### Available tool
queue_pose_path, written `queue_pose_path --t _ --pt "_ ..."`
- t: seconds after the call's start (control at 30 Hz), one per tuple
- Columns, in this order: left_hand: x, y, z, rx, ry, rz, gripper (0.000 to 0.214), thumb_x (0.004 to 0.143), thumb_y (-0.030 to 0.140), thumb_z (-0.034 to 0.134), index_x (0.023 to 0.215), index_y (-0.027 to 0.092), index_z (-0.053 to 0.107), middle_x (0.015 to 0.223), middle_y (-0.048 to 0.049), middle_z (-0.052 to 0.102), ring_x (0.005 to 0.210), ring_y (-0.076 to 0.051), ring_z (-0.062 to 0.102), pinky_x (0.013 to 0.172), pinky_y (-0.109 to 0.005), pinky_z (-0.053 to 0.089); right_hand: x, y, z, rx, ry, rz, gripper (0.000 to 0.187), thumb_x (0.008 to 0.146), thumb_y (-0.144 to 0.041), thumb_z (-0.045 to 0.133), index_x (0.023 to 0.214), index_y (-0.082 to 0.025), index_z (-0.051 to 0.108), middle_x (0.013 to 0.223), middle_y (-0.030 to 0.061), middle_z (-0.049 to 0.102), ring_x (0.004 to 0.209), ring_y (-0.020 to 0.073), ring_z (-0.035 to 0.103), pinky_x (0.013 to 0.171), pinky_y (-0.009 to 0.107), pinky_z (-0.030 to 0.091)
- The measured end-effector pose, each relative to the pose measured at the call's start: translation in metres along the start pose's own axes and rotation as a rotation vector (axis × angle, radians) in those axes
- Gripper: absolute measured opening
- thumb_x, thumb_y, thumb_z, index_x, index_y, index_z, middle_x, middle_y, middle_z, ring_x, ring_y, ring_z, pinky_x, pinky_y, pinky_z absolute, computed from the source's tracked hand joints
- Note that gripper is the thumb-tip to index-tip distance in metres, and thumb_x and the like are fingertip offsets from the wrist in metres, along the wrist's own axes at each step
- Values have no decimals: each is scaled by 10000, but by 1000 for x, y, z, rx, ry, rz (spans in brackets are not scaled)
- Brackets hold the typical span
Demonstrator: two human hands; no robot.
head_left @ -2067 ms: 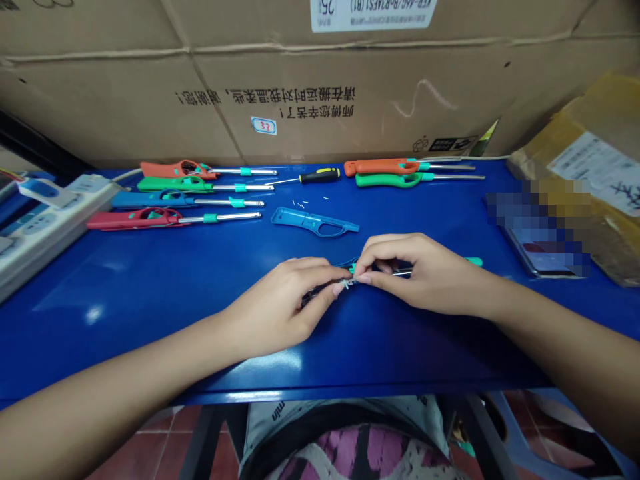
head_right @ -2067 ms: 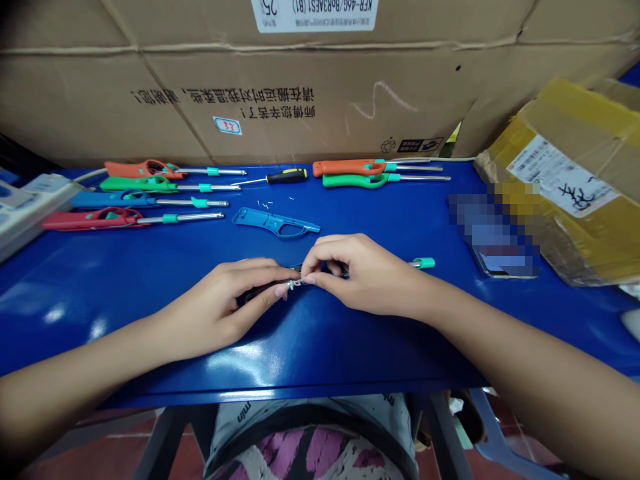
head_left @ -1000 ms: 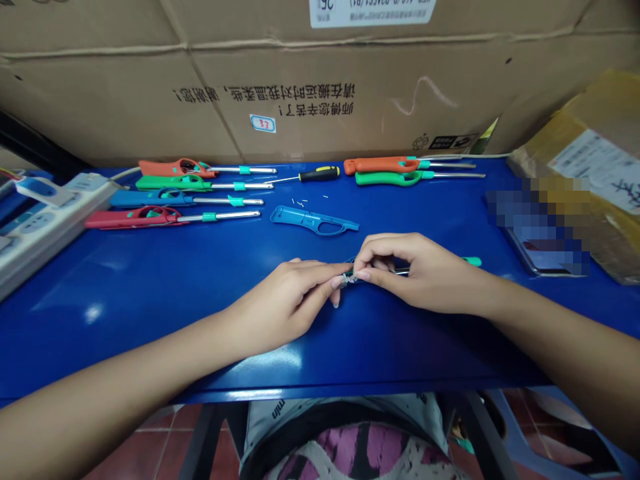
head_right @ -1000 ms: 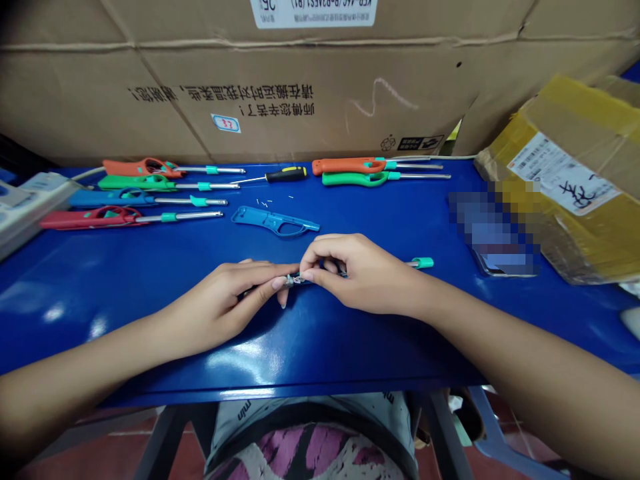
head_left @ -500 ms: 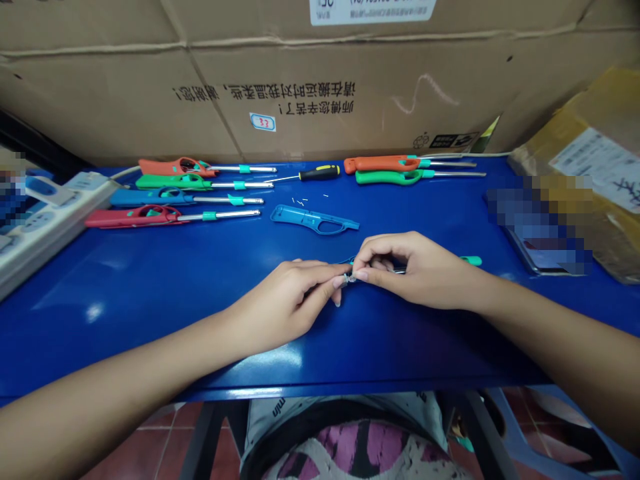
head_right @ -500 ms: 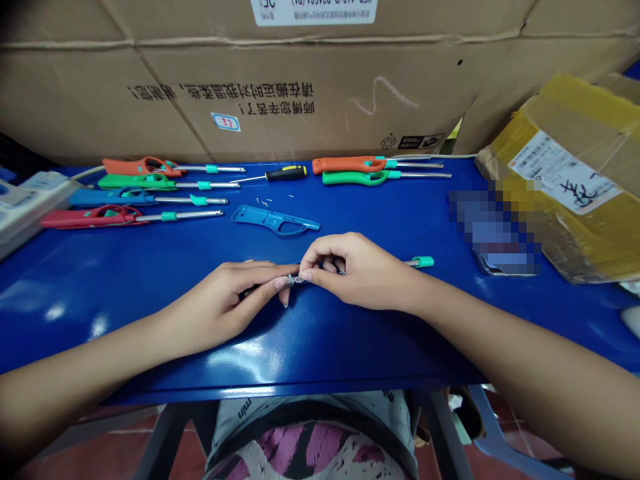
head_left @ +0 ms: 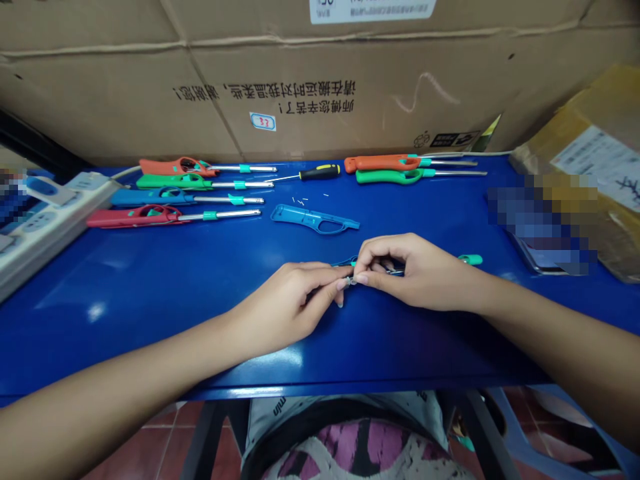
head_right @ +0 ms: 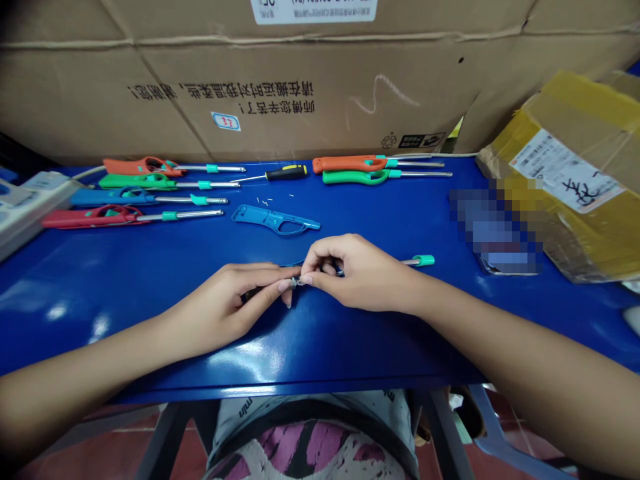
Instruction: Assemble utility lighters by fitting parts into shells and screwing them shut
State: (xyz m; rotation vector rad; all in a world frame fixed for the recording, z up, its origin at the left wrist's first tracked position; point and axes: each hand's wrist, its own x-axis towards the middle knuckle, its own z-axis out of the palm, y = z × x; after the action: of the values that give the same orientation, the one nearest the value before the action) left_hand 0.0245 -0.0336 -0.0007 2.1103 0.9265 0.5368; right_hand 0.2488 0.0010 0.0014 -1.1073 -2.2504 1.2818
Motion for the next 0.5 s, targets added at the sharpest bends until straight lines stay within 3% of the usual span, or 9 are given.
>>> queue_pose_path --t 0.5 --pt "0 -2 0 7 29 16 307 1042 236 445 884 150 693 856 -17 691 763 -117 634 751 -248 475 -1 -1 -3 -47 2 -8 178 904 -331 602 860 -192 704 760 -8 609 671 119 483 623 271 394"
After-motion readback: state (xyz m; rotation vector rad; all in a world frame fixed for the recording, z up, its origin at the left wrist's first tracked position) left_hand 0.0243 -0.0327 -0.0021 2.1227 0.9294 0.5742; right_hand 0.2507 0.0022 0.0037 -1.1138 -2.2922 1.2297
